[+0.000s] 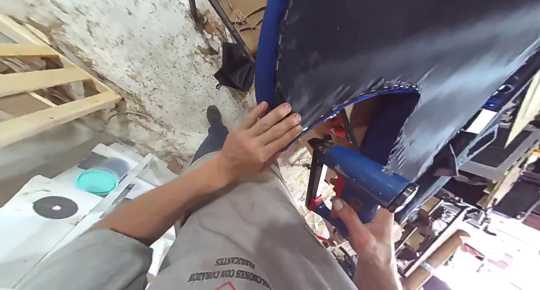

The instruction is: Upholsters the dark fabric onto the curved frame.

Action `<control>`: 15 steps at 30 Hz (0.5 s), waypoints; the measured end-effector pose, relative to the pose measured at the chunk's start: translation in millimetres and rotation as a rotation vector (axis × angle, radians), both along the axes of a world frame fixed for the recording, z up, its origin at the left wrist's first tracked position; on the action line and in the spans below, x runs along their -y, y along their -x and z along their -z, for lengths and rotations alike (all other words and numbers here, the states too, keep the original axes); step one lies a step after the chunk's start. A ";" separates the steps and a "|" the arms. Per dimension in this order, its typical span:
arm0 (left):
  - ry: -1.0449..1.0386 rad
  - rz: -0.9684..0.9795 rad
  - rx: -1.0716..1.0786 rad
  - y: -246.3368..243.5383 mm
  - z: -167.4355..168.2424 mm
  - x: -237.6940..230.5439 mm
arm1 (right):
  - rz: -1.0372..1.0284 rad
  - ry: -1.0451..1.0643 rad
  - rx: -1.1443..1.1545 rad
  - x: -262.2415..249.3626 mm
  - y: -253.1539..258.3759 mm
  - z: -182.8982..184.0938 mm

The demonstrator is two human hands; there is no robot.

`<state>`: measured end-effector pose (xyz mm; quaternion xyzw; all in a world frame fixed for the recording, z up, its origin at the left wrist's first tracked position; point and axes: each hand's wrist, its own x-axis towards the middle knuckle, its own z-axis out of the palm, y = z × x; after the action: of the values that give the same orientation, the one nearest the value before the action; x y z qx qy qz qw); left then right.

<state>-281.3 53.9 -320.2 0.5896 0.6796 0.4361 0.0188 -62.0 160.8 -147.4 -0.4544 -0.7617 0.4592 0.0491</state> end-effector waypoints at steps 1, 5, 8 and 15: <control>-0.038 0.021 -0.004 1.4 5.2 0.9 | -0.014 -0.007 0.011 -0.4 0.2 0.5; -0.145 0.066 0.031 -0.6 18.2 2.3 | -0.061 -0.016 0.022 -1.4 5.1 -1.7; -0.198 0.078 0.014 -1.5 23.9 2.5 | -0.086 -0.028 0.040 -2.6 12.2 -6.5; -0.225 0.056 0.006 -3.5 25.4 2.1 | -0.136 -0.032 0.130 -5.2 25.8 -9.4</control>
<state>-277.8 51.8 -345.6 0.6055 0.6095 0.5106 -0.0334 -87.7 166.0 -138.0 -0.4297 -0.7997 0.4186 -0.0245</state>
